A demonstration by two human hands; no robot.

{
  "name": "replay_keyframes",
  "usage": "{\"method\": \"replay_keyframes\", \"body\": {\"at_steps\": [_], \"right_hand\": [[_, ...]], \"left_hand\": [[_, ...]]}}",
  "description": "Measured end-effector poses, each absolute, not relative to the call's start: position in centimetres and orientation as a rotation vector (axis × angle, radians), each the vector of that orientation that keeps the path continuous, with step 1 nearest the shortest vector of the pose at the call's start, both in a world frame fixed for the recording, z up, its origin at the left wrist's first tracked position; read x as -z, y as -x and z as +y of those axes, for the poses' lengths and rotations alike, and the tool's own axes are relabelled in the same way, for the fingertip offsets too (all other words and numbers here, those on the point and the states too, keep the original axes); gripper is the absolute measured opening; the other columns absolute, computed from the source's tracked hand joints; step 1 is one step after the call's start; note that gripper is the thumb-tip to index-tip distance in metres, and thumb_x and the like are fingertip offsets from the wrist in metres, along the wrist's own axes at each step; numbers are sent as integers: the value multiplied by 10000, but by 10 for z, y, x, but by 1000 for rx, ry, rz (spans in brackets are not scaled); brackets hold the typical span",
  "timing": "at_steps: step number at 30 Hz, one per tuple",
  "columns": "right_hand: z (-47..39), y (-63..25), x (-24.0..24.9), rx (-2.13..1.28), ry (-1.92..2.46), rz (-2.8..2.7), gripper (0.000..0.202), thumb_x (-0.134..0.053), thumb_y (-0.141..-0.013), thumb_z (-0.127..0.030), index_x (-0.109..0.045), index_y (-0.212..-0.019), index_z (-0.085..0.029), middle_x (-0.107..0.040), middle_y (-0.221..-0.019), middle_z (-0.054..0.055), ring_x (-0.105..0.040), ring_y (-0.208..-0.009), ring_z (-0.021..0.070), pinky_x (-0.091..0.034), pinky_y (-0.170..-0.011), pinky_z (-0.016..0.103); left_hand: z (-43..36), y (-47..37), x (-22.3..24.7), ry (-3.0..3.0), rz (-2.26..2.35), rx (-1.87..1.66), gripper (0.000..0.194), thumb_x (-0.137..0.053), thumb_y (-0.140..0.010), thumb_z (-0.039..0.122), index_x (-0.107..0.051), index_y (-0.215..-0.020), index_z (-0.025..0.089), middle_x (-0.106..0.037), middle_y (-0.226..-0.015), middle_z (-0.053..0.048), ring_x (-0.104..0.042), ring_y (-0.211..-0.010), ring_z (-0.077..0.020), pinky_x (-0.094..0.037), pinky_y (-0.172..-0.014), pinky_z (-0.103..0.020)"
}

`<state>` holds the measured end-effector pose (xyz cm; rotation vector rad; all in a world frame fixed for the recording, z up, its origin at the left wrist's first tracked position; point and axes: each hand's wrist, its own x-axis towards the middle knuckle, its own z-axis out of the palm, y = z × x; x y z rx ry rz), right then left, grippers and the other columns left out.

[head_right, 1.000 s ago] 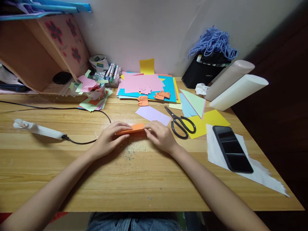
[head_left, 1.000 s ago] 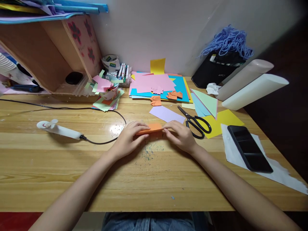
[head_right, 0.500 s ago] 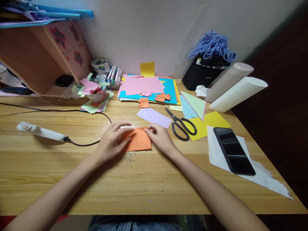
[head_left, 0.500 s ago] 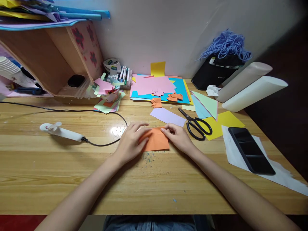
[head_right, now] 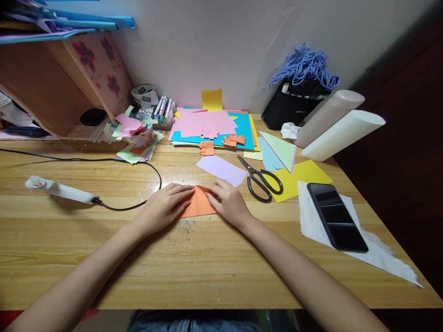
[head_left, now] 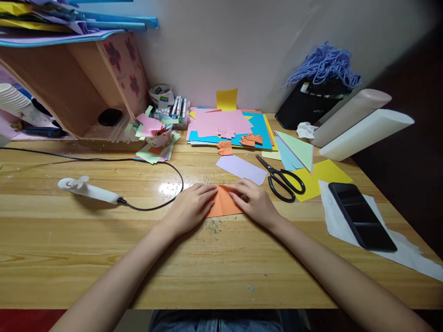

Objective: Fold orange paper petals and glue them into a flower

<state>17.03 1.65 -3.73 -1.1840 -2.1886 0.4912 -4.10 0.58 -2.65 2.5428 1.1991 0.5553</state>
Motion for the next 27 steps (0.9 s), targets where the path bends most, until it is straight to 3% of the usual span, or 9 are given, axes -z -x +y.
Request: {"method": "replay_keyframes", "body": {"at_steps": [4, 10, 27], "right_hand": [[16, -175, 38, -283, 943, -2411, 262, -455, -844, -143, -608, -1053, -186, -619, -1016, 88, -555, -916, 184, -472, -780, 329], [16, -173, 38, -65, 858, -2521, 248, -459, -846, -137, -623, -1030, -164, -653, -991, 88, -572, -906, 193, -499, -747, 331], [14, -171, 41, -31, 842, -2545, 234, -435, -865, -141, -618, -1012, -144, -647, -974, 101, -567, -857, 193, -500, -702, 319]], "left_hand": [[5, 41, 24, -2586, 1201, -517, 330, -392, -868, 181, -515, -1174, 191, -581, -1168, -55, -524, -1018, -178, -455, -861, -353], [5, 40, 22, -2589, 1220, -484, 315, -386, -872, 189, -525, -1154, 191, -589, -1148, -52, -519, -1021, -180, -462, -854, -349], [5, 38, 24, -2765, 1212, -272, 381, -326, -891, 181, -454, -1248, 145, -502, -1281, -54, -504, -1012, -188, -446, -866, -325]]}}
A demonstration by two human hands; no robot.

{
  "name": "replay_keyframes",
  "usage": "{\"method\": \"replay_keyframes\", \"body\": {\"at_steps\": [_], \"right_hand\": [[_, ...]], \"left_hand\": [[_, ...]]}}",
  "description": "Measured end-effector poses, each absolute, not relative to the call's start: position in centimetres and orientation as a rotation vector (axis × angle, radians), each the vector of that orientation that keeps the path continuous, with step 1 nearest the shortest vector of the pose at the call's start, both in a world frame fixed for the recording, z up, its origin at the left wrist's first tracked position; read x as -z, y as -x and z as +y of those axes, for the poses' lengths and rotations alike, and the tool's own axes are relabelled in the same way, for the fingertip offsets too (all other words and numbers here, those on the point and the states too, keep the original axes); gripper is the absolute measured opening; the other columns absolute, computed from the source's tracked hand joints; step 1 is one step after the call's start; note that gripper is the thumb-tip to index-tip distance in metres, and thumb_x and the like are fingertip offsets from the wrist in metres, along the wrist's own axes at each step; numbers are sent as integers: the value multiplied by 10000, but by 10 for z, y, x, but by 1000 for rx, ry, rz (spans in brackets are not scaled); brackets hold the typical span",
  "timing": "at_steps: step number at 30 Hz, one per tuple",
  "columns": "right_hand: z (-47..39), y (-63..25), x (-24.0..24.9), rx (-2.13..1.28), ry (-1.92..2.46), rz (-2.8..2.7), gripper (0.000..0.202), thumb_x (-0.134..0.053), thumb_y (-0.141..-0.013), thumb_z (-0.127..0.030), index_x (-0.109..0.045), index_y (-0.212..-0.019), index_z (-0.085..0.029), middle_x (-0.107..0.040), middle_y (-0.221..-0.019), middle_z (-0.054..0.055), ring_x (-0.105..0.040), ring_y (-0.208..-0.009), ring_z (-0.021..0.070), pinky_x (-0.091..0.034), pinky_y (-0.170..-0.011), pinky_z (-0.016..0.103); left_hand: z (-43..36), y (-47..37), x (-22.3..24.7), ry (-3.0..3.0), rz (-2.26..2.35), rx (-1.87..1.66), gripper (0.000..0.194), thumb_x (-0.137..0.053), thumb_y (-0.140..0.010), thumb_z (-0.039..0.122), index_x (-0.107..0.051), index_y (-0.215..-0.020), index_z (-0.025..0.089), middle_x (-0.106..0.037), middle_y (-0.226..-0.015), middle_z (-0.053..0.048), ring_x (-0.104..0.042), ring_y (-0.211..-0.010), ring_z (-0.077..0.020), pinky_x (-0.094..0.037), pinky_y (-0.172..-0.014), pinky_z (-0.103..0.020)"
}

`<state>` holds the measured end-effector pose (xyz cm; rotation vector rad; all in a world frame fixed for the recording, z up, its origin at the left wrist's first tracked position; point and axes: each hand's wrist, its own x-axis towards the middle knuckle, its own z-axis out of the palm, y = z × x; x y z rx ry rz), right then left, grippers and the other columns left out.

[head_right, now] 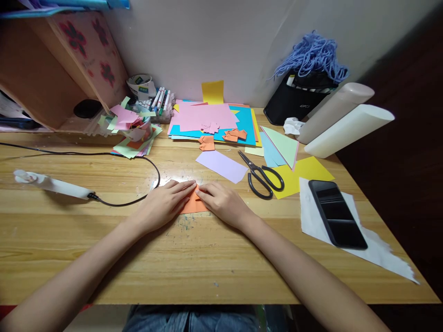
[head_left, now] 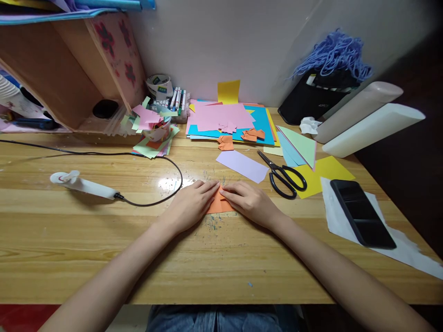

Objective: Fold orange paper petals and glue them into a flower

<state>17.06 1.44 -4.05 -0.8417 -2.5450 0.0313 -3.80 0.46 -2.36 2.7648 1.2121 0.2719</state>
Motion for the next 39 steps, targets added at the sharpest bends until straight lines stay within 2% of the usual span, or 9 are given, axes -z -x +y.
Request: {"method": "replay_keyframes", "body": {"at_steps": [3, 11, 20, 27, 29, 31, 34, 36, 39], "right_hand": [[14, -171, 40, -69, 856, -2568, 249, -416, -876, -144, -608, -1035, -161, -645, -964, 94, -561, -839, 187, -497, -700, 323], [17, -174, 23, -397, 888, -2582, 225, -459, -877, -261, -631, -995, -178, -641, -948, 76, -553, -891, 188, -480, -788, 334], [17, -186, 12, -192, 858, -2783, 326, -416, -895, -296, -665, -731, -162, -608, -684, 57, -545, -663, 144, -424, -595, 257], [19, -196, 18, -78, 837, -2724, 387, -416, -890, -301, -603, -578, -169, -545, -516, 24, -487, -502, 115, -338, -487, 244], [18, -195, 21, -162, 885, -2638, 340, -419, -889, -278, -617, -638, -164, -581, -556, 32, -515, -529, 122, -374, -514, 244], [18, -190, 26, -273, 927, -2548, 249, -414, -891, -240, -636, -810, -159, -642, -700, 52, -566, -637, 140, -432, -604, 257], [19, -179, 32, -368, 997, -2482, 256, -390, -893, -194, -571, -1072, -171, -635, -897, 78, -573, -808, 167, -464, -728, 301], [20, -173, 35, -373, 1044, -2513, 301, -378, -890, -191, -529, -1151, -175, -601, -894, 87, -555, -825, 181, -472, -724, 319], [20, -167, 36, -354, 1097, -2582, 322, -367, -892, -199, -508, -1180, -172, -566, -868, 91, -536, -811, 190, -475, -700, 326]], "left_hand": [[3, 36, 21, -2764, 1208, -284, 380, -315, -899, 217, -451, -1250, 163, -500, -1278, -71, -507, -1016, -192, -439, -867, -343], [-5, 29, 11, -2684, 1237, -233, 587, -388, -809, 567, -464, -1208, 144, -501, -1251, -129, -482, -1062, -267, -413, -861, -393], [-12, 20, 15, -2639, 1357, -220, 701, -392, -779, 611, -382, -1262, 103, -453, -1291, -162, -432, -1124, -292, -411, -849, -387], [-15, 27, 15, -2676, 1242, -152, 784, -369, -735, 679, -389, -1289, 123, -362, -1363, -196, -341, -1232, -339, -321, -965, -457], [-16, 30, 13, -2661, 1182, -158, 777, -360, -728, 691, -404, -1291, 157, -347, -1374, -193, -309, -1261, -342, -294, -990, -471], [-16, 34, 11, -2631, 1137, -180, 744, -371, -727, 687, -437, -1277, 189, -342, -1381, -179, -295, -1274, -337, -281, -1003, -474], [-13, 36, 10, -2575, 1113, -257, 547, -392, -788, 597, -556, -1167, 238, -418, -1343, -128, -349, -1253, -301, -289, -1007, -463], [-10, 36, 12, -2524, 1136, -347, 389, -379, -853, 479, -641, -1024, 247, -533, -1236, -87, -436, -1187, -259, -313, -994, -446], [-4, 36, 17, -2373, 1388, -558, 316, -367, -891, 330, -655, -885, 200, -628, -1039, -69, -544, -1010, -210, -395, -903, -401]]}}
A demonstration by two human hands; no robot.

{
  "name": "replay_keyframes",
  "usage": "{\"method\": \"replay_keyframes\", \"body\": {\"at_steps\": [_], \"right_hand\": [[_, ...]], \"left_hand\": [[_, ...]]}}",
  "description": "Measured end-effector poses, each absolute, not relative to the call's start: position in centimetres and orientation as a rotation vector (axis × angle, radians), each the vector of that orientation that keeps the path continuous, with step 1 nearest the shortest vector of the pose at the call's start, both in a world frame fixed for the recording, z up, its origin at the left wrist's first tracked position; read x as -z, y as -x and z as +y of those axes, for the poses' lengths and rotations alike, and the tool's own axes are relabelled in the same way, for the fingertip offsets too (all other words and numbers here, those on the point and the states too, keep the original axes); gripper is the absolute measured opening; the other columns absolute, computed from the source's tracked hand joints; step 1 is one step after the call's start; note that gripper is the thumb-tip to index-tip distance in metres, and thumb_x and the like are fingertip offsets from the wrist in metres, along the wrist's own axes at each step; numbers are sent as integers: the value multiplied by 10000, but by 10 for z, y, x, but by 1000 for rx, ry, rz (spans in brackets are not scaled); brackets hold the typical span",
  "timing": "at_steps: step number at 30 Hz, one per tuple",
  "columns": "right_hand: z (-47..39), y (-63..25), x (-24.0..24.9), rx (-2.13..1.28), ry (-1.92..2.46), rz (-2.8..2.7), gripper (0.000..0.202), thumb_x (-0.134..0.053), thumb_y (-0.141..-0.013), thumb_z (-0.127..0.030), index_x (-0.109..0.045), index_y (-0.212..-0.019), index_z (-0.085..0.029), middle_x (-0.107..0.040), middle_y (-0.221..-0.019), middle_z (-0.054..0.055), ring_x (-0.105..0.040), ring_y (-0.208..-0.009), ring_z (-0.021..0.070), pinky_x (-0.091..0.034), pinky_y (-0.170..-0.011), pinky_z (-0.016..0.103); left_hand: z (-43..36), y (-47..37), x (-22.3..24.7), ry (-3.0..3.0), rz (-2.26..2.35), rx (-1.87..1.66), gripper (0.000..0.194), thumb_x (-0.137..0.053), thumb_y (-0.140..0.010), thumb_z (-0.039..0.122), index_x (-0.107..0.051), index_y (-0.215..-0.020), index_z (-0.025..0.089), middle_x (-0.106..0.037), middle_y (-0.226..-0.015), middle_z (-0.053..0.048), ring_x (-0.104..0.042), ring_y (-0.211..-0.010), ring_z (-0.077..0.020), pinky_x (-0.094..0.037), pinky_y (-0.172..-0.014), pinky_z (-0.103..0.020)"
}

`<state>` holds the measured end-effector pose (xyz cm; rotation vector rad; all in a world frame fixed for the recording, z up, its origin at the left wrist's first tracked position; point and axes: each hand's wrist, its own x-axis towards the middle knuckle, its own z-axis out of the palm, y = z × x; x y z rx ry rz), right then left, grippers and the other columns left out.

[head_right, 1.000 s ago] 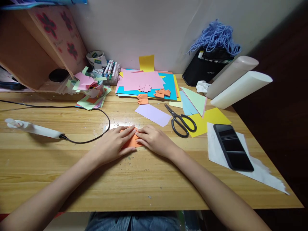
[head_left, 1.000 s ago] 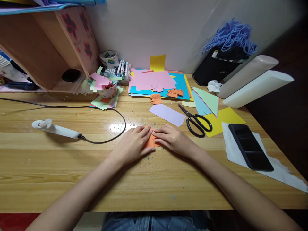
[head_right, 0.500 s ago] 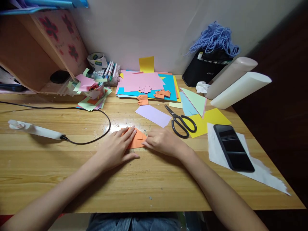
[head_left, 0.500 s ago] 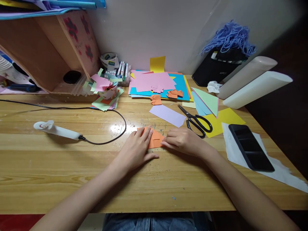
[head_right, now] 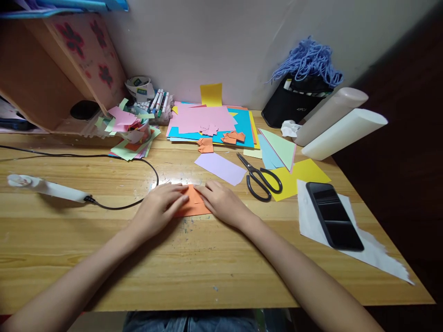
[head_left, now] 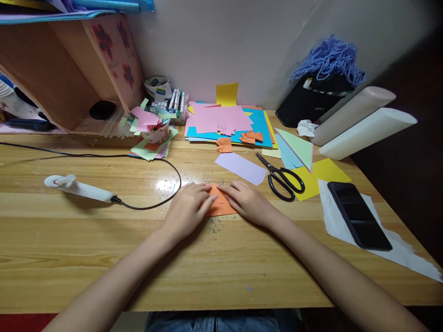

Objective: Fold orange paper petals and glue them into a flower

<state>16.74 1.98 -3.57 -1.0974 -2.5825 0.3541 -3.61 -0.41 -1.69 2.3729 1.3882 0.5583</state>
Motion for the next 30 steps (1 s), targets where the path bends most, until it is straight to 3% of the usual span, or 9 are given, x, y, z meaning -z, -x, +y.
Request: {"method": "replay_keyframes", "body": {"at_steps": [3, 6, 13, 19, 23, 30], "right_hand": [[19, -167, 35, -341, 1120, -2627, 324, -365, -895, -201, -498, -1187, -160, -560, -881, 97, -528, -817, 195, -472, -699, 328], [18, -167, 35, -330, 1100, -2631, 323, -361, -895, -200, -494, -1186, -157, -563, -887, 99, -528, -810, 195, -469, -687, 323], [18, -166, 35, -296, 1095, -2617, 314, -361, -893, -203, -512, -1165, -157, -564, -847, 89, -524, -765, 187, -462, -654, 314], [18, -166, 35, -285, 1081, -2613, 310, -353, -900, -206, -516, -1159, -156, -571, -864, 95, -527, -800, 193, -462, -671, 317], [18, -166, 36, -269, 1095, -2637, 325, -353, -901, -204, -504, -1183, -146, -560, -850, 91, -519, -788, 192, -465, -674, 319], [18, -166, 37, -272, 1098, -2630, 319, -340, -905, -208, -506, -1171, -145, -565, -868, 92, -524, -804, 195, -475, -689, 328]], "left_hand": [[1, 38, 22, -2230, 1721, -641, 233, -473, -840, 324, -588, -963, 163, -602, -975, -91, -541, -909, -220, -430, -784, -382], [6, 41, 27, -2182, 1769, -611, 276, -565, -777, 347, -546, -990, 173, -580, -925, -74, -529, -855, -216, -422, -734, -365], [9, 40, 31, -2127, 1723, -671, 166, -578, -756, 337, -503, -765, 189, -552, -729, -6, -502, -696, -164, -374, -625, -303], [0, 28, 29, -2278, 1597, -693, 96, -535, -795, 233, -569, -877, 196, -601, -807, -18, -535, -779, -169, -391, -742, -338], [-3, 26, 29, -2475, 1501, -699, 210, -446, -836, 139, -587, -982, 196, -636, -920, -40, -546, -833, -171, -383, -829, -355], [-3, 26, 24, -2698, 1460, -447, 239, -425, -848, 110, -588, -1009, 179, -642, -973, -58, -552, -875, -199, -361, -865, -402]]}}
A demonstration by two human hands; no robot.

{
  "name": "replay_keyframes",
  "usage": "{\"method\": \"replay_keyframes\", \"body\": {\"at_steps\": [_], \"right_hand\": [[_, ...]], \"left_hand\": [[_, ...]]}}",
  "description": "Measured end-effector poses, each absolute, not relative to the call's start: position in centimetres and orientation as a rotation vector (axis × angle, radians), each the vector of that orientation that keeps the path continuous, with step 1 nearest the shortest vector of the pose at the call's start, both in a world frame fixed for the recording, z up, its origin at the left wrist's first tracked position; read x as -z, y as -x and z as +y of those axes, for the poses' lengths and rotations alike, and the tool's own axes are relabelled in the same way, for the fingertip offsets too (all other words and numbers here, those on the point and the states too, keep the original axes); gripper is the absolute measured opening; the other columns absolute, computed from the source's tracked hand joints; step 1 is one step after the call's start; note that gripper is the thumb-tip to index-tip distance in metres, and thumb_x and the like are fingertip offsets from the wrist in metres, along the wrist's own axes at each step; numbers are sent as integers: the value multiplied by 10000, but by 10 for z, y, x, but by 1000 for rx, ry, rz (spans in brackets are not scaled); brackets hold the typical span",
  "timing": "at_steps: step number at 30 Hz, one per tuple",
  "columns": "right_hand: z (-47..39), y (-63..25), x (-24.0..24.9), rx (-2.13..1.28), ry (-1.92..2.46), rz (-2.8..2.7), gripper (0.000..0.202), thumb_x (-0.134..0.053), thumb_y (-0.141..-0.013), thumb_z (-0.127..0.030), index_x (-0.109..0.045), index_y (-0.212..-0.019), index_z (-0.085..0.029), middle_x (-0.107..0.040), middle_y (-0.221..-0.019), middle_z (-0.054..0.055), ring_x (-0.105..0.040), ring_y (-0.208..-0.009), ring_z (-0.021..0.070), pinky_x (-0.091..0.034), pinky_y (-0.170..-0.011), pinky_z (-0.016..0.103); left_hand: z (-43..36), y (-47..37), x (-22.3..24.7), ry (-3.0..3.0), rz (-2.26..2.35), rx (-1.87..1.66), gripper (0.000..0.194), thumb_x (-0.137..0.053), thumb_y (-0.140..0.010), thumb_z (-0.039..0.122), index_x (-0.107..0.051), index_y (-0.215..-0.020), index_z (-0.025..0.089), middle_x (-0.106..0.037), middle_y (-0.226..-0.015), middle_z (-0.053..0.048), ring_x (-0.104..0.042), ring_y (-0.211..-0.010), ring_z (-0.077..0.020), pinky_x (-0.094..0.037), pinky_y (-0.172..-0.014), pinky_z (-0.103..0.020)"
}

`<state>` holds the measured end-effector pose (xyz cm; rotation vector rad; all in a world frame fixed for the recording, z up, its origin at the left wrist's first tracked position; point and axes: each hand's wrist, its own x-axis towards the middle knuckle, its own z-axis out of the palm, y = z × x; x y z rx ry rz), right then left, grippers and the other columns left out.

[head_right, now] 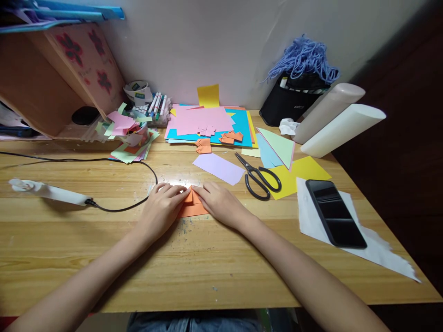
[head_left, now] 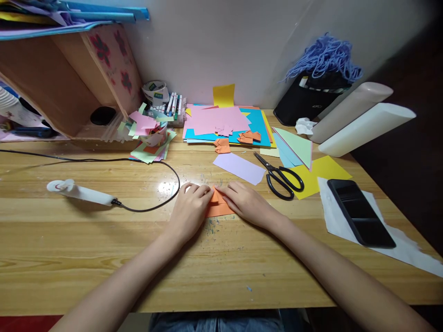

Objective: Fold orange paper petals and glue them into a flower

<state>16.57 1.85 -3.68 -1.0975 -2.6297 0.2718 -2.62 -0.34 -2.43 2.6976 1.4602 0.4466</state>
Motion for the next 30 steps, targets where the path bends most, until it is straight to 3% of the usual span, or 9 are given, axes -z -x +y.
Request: {"method": "replay_keyframes", "body": {"at_steps": [6, 14, 20, 26, 30], "right_hand": [[19, -164, 39, -254, 1103, -2640, 356, -322, -908, -202, -444, -1238, -145, -565, -898, 96, -520, -819, 200, -472, -700, 340], [19, -164, 38, -197, 1136, -2671, 347, -335, -911, -237, -506, -1198, -144, -548, -817, 83, -499, -737, 185, -429, -626, 291], [16, -157, 39, -155, 1251, -2559, 332, -392, -898, -332, -576, -1111, -157, -562, -796, 71, -522, -741, 181, -407, -638, 283], [14, -156, 39, -181, 1325, -2520, 353, -447, -866, -393, -576, -1118, -183, -581, -836, 68, -540, -765, 187, -414, -666, 292], [14, -155, 36, -201, 1346, -2532, 338, -486, -848, -376, -575, -1109, -181, -589, -851, 67, -549, -783, 191, -418, -670, 293]], "left_hand": [[-5, 26, 23, -2820, 1424, -382, 227, -437, -858, 136, -577, -1036, 142, -633, -1041, -71, -542, -886, -212, -382, -796, -382], [-2, 28, 23, -2935, 1311, -214, 287, -412, -862, 114, -531, -1122, 91, -605, -1106, -86, -532, -888, -200, -403, -750, -334], [-4, 29, 12, -2916, 1259, 0, 354, -378, -832, 81, -510, -1161, 89, -556, -1168, -116, -509, -956, -219, -395, -780, -345], [-11, 30, 7, -2809, 1233, -35, 396, -378, -820, 166, -485, -1189, 71, -504, -1224, -132, -478, -990, -234, -369, -847, -360], [-12, 34, 0, -2721, 1236, -82, 395, -366, -823, 178, -491, -1186, 83, -545, -1164, -122, -478, -988, -233, -363, -851, -366]]}}
